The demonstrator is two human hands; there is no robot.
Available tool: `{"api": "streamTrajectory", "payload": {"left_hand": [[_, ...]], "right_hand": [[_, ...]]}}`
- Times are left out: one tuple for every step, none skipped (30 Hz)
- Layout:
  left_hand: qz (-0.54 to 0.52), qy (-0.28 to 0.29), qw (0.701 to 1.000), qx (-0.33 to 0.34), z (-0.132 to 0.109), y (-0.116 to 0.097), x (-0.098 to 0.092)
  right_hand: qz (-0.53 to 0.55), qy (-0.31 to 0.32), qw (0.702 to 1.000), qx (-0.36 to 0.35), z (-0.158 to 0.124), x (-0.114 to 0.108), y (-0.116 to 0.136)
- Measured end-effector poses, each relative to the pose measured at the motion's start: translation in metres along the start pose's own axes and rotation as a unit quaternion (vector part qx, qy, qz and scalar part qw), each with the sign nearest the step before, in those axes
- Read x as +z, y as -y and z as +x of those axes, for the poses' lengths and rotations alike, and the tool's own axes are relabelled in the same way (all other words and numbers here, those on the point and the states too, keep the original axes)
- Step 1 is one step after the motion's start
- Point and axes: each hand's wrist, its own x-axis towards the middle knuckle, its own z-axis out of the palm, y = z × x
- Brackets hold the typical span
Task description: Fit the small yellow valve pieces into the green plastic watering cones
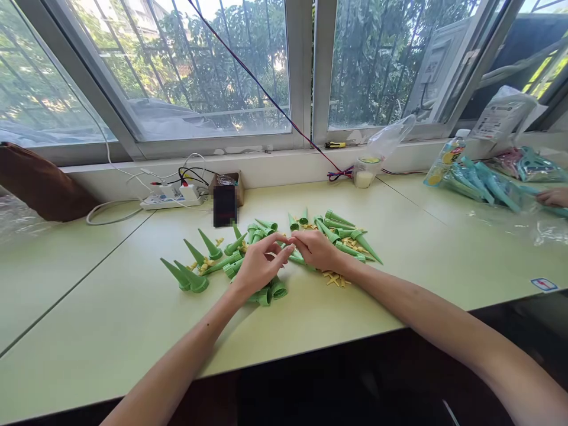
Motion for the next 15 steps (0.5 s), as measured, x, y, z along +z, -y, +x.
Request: {"api": "streamTrajectory", "payload": {"left_hand": [[0.013, -0.012, 1.000, 0.010, 0.0000, 0.0005, 0.0005], [0.026, -0.024, 0.999, 0.019, 0.0000, 0.0008, 0.0011], [0.036, -0.035, 0.998, 0.028, 0.0000, 0.0011, 0.0017], [0.043, -0.043, 0.998, 0.035, -0.0001, 0.0014, 0.0023], [0.047, -0.049, 0.997, 0.042, -0.0001, 0.0017, 0.0029], [0.049, -0.053, 0.996, 0.048, -0.0002, 0.0020, 0.0034], [0.051, -0.057, 0.996, 0.053, -0.0002, 0.0024, 0.0039], [0.053, -0.062, 0.995, 0.056, -0.0003, 0.0029, 0.0044], [0.053, -0.067, 0.995, 0.058, -0.0003, 0.0034, 0.0047], [0.052, -0.070, 0.995, 0.057, -0.0003, 0.0039, 0.0050], [0.049, -0.073, 0.995, 0.054, -0.0003, 0.0042, 0.0052], [0.045, -0.073, 0.995, 0.050, -0.0002, 0.0044, 0.0052], [0.042, -0.071, 0.995, 0.047, -0.0001, 0.0044, 0.0052], [0.042, -0.069, 0.996, 0.042, 0.0001, 0.0042, 0.0052], [0.045, -0.067, 0.996, 0.038, 0.0003, 0.0039, 0.0051]], "right_hand": [[0.002, -0.004, 1.000, 0.001, -0.0001, 0.0001, 0.0001], [0.003, -0.007, 1.000, 0.002, -0.0001, 0.0000, 0.0004], [0.003, -0.008, 1.000, 0.003, -0.0001, -0.0001, 0.0009], [0.002, -0.008, 1.000, 0.004, 0.0000, -0.0002, 0.0013], [-0.001, -0.008, 1.000, 0.007, 0.0001, -0.0003, 0.0018], [-0.006, -0.008, 1.000, 0.010, 0.0001, -0.0003, 0.0021], [-0.011, -0.009, 1.000, 0.014, 0.0001, -0.0003, 0.0022], [-0.018, -0.010, 1.000, 0.018, 0.0001, -0.0002, 0.0023], [-0.024, -0.012, 0.999, 0.023, 0.0001, 0.0000, 0.0022], [-0.029, -0.015, 0.999, 0.026, 0.0001, 0.0002, 0.0020], [-0.034, -0.018, 0.999, 0.028, 0.0000, 0.0004, 0.0019], [-0.037, -0.022, 0.999, 0.030, -0.0001, 0.0005, 0.0018], [-0.039, -0.026, 0.998, 0.031, -0.0001, 0.0006, 0.0019], [-0.041, -0.029, 0.998, 0.030, -0.0002, 0.0007, 0.0020], [-0.042, -0.032, 0.998, 0.028, -0.0003, 0.0007, 0.0023]]}}
